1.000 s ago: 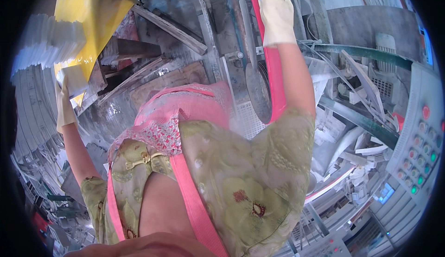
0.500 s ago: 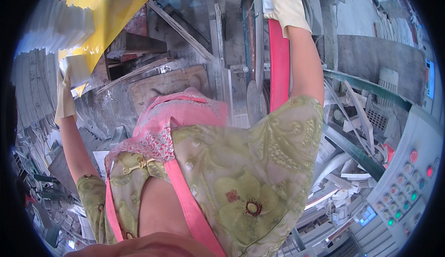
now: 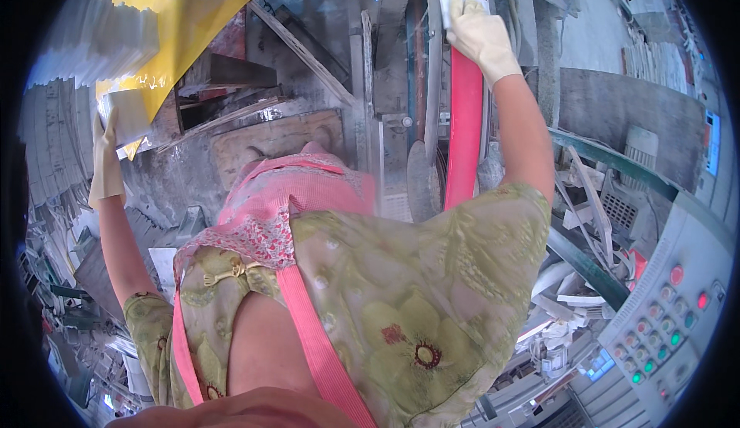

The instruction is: The person repeatedly picks up white rectangular plaster boards from a pile and places them onto a growing stack. The person also handles yellow sheets and other debris while organizing the boards.

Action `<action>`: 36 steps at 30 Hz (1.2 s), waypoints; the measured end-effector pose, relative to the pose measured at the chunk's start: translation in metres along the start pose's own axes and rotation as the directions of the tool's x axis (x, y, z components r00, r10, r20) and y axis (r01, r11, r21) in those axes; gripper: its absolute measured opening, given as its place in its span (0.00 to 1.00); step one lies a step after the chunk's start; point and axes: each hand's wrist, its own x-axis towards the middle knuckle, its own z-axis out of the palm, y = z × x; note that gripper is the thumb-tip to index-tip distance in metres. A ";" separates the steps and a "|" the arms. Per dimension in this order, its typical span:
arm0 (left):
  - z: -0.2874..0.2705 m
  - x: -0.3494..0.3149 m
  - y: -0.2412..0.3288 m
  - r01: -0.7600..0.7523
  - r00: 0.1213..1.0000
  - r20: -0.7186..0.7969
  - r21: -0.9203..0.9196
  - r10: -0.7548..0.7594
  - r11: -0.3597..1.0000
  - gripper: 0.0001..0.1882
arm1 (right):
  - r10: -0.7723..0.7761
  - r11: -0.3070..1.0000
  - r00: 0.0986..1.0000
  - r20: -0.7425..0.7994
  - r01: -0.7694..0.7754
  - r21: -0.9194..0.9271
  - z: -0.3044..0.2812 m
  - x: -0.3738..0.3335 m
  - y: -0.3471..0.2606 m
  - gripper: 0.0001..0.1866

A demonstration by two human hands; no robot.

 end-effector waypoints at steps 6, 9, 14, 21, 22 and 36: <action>0.010 -0.004 0.010 -0.039 0.999 -0.010 0.047 0.039 0.998 0.38 | 0.085 0.990 0.994 -0.072 -0.076 0.119 -0.005 0.031 0.018 0.20; 0.004 -0.015 0.004 0.018 1.000 0.026 -0.085 -0.015 0.996 0.40 | 0.075 0.979 0.989 -0.125 -0.049 0.199 0.006 0.044 -0.001 0.18; -0.015 -0.014 0.002 -0.369 0.919 0.282 0.859 0.275 0.355 0.24 | 0.324 0.925 0.937 0.132 -0.343 0.164 -0.022 0.050 -0.008 0.22; -0.012 0.003 0.009 -0.156 0.986 0.132 0.518 0.102 0.841 0.33 | 0.296 0.229 0.949 -0.111 0.042 0.973 -0.107 0.006 -0.138 0.20; -0.013 0.003 0.007 -0.147 0.984 0.155 0.417 0.090 0.897 0.33 | 0.425 -0.086 0.904 -0.056 0.101 0.991 -0.112 0.014 -0.192 0.19; -0.021 0.021 -0.010 -0.190 0.968 0.212 0.266 0.135 0.945 0.35 | 0.369 -0.124 0.890 -0.268 0.333 0.935 -0.186 0.064 -0.525 0.21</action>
